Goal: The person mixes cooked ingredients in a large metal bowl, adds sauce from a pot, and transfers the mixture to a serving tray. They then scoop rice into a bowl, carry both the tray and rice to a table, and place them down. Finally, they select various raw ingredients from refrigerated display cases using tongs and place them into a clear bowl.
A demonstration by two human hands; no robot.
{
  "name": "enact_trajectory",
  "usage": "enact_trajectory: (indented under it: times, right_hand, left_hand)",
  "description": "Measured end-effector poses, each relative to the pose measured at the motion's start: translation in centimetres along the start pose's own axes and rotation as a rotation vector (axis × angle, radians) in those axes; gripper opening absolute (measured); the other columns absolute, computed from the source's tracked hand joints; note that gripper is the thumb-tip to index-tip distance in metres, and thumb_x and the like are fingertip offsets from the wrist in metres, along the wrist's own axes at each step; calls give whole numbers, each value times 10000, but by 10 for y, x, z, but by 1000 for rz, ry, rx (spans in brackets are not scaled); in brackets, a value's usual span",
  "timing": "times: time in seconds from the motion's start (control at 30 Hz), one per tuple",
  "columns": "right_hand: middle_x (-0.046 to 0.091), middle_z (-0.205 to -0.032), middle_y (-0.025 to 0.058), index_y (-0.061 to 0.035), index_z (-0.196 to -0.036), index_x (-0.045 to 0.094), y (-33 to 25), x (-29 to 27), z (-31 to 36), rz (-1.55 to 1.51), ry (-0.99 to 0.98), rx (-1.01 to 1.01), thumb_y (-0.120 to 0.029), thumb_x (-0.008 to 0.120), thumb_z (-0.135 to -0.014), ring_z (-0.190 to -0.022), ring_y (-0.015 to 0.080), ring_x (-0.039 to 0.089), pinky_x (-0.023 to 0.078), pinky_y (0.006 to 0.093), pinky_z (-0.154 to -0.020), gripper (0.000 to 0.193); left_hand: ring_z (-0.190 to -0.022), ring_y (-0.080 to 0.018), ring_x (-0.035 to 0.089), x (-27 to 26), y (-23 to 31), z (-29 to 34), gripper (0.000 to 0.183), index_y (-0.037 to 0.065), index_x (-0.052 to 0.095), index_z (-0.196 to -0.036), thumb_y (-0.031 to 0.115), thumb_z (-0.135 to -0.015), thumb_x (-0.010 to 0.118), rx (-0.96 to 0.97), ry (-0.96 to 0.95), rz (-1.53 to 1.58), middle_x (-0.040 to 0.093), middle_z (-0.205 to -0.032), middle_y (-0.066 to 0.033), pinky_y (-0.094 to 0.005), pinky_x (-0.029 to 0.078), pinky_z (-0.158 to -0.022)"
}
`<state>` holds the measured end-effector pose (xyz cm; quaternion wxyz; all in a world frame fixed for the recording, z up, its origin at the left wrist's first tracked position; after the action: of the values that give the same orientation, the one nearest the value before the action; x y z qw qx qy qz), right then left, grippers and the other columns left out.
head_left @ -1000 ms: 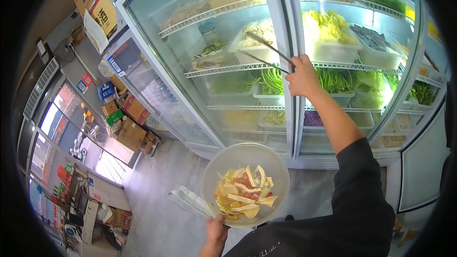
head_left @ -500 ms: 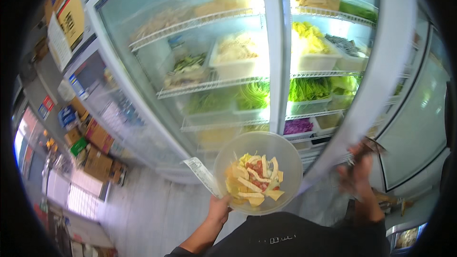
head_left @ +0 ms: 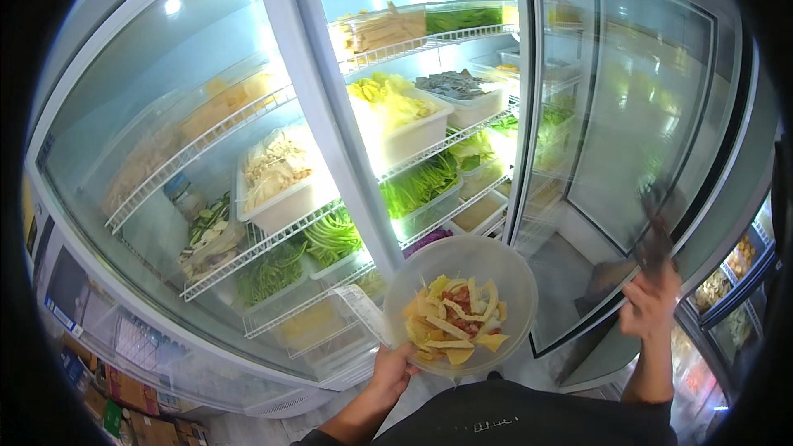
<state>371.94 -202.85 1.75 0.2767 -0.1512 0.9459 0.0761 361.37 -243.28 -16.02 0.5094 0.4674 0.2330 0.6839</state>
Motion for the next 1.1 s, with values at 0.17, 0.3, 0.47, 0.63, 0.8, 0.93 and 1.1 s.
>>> enact_trajectory:
  times: [0.17,0.3,0.47,0.63,0.8,0.93,1.1]
  right_hand:
    - [453,-1219,243,-106,-791,706,11,74,-154,-290,-263,-11,-6,566,-575,-959,365,574,485,429,-812,276]
    - [438,-1337,119,-179,-1027,743,37,89,-290,118,-321,-36,-23,585,-648,-934,305,626,530,402,-796,439]
    - [618,-995,139,-87,-1038,718,-1,65,-378,-4,-572,144,34,523,-643,-643,243,630,488,358,-492,457]
    - [568,-704,117,-86,-1035,697,-64,65,-409,19,-702,135,-116,566,-776,-556,199,521,461,355,-508,292]
    - [614,-721,141,-16,-932,689,-96,73,-430,262,-657,13,-174,655,-803,-555,250,568,491,383,-533,207]
    - [637,-726,150,-4,-890,675,-105,87,-431,255,-681,19,-111,653,-761,-564,254,580,492,390,-531,169]
    - [590,-596,140,46,-833,640,-100,94,-423,242,-606,-8,-57,620,-746,-492,240,535,461,381,-460,136]
  left_hand:
    - [-814,-223,649,5,11,-14,503,50,430,-1268,-31,-782,530,44,-63,-9,599,-1061,-102,-350,570,-536]
    - [-954,-273,648,1,14,-9,502,37,447,-1274,-59,-785,507,45,-42,-36,608,-1137,-110,-395,586,-739]
    - [-1031,-288,612,2,9,2,551,37,429,-1304,-65,-771,527,171,-69,-44,586,-1181,-121,-424,551,-822]
    - [-929,-242,630,8,-6,33,608,40,374,-1351,-32,-779,569,310,-66,104,578,-1161,-120,-352,548,-665]
    - [-1048,-283,605,17,-14,53,633,30,355,-1372,-63,-774,542,443,-128,147,565,-1213,-140,-401,523,-859]
    - [-1063,-289,591,17,-17,47,624,25,366,-1369,-69,-775,531,379,-92,146,566,-1204,-137,-399,507,-892]
    - [-987,-280,612,14,-2,36,585,36,398,-1336,-54,-773,529,383,-190,214,579,-1159,-122,-383,535,-806]
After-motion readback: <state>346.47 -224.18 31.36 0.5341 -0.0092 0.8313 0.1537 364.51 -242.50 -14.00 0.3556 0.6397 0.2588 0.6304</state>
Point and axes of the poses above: each hand's wrist, its own z-axis away from the middle knuckle, its own x-axis out of the palm, y = z × x, the point moved 3 cm from there along -z, towards the middle knuckle
